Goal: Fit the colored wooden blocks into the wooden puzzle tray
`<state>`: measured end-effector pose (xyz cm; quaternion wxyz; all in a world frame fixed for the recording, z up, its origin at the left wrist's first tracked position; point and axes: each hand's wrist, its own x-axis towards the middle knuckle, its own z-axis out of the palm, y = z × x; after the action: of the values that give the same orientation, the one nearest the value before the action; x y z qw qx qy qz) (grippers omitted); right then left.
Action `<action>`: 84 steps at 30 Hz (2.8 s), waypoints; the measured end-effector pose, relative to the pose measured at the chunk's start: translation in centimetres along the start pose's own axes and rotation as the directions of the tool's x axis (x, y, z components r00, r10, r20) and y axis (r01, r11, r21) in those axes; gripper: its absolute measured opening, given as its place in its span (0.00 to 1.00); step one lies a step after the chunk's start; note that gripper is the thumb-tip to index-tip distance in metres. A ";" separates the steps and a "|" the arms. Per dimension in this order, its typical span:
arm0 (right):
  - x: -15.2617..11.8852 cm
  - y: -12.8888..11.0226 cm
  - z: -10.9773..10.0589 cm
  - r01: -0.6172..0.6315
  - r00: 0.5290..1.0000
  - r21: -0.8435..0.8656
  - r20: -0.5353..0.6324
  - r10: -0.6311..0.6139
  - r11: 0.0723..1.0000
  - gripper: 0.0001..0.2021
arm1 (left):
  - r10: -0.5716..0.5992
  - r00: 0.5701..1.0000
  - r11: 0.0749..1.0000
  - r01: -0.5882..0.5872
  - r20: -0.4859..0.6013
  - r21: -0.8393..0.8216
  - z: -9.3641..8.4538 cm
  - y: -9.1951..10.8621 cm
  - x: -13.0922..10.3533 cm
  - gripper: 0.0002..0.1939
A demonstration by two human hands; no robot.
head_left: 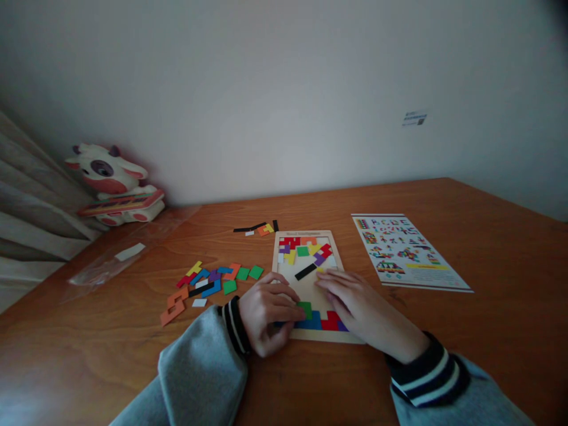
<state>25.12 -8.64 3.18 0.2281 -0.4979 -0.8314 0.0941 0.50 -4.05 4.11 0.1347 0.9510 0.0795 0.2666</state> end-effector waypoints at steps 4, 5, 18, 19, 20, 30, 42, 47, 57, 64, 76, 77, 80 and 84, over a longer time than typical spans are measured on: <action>-0.1 0.1 -0.1 -0.026 0.999 0.003 0.042 0.026 1.000 0.21 | -0.014 1.000 1.000 0.015 -0.020 0.006 0.2 -0.1 -0.1 0.17; -0.1 0.2 -0.1 -0.031 0.998 0.015 0.050 0.030 0.999 0.23 | -0.013 0.999 1.000 0.013 -0.035 0.011 0.2 -0.2 -0.2 0.17; 0.0 0.0 -0.1 -0.017 0.999 0.129 0.038 0.012 0.992 0.25 | -0.051 0.998 0.994 0.054 -0.038 0.092 0.3 -0.4 -0.2 0.18; -0.1 0.1 0.1 -0.007 0.999 0.113 0.035 0.003 0.994 0.26 | -0.062 0.998 0.993 0.065 -0.024 0.104 0.3 -0.5 -0.2 0.18; -0.2 0.2 0.3 -0.003 0.999 0.099 0.037 -0.001 0.995 0.26 | -0.075 0.997 0.990 0.076 -0.009 0.115 0.3 -0.5 -0.2 0.19; 0.1 0.4 0.1 -0.025 0.999 0.120 -0.027 0.028 0.993 0.20 | -0.082 0.996 0.988 0.077 0.026 0.135 0.6 -0.6 -0.3 0.18; 0.1 0.4 0.0 -0.127 0.992 0.020 0.026 0.126 0.992 0.06 | -0.053 0.997 0.992 0.047 0.051 0.117 0.5 -0.6 -0.2 0.14; 0.1 0.3 1.2 -0.230 0.973 -0.112 -0.063 0.224 0.967 0.03 | -0.052 0.997 0.994 0.046 0.061 0.103 0.6 -0.5 -0.2 0.16; -0.2 -0.6 2.0 -0.278 0.955 -0.241 -0.178 0.239 0.930 0.09 | -0.037 0.997 0.994 0.030 0.064 0.106 0.4 -0.4 0.0 0.16; -0.1 -0.5 2.0 -0.238 0.967 -0.116 -0.123 0.224 0.964 0.09 | -0.039 0.997 0.994 0.033 0.059 0.101 0.5 -0.5 -0.2 0.15; -0.1 -0.4 1.7 -0.225 0.973 -0.047 -0.059 0.222 0.973 0.06 | 0.022 0.999 0.992 -0.025 0.029 0.122 0.7 -0.8 -0.1 0.19; -0.1 -0.3 1.6 -0.221 0.975 -0.034 -0.042 0.219 0.975 0.04 | 0.023 0.999 0.992 -0.027 0.029 0.123 0.7 -0.9 -0.2 0.19; 0.0 -0.1 1.1 -0.220 0.975 -0.005 -0.006 0.220 0.975 0.02 | 0.029 0.999 0.991 -0.030 0.015 0.127 0.8 -0.9 -0.2 0.18; 0.1 -0.2 0.7 -0.261 0.965 0.009 0.024 0.261 0.965 0.03 | 0.025 1.000 0.992 -0.026 0.014 0.120 0.9 -1.0 -0.2 0.18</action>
<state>24.61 -8.57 2.64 0.2075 -0.6006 -0.7604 0.1341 0.67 -3.35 2.98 0.0742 0.9600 0.0824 0.2571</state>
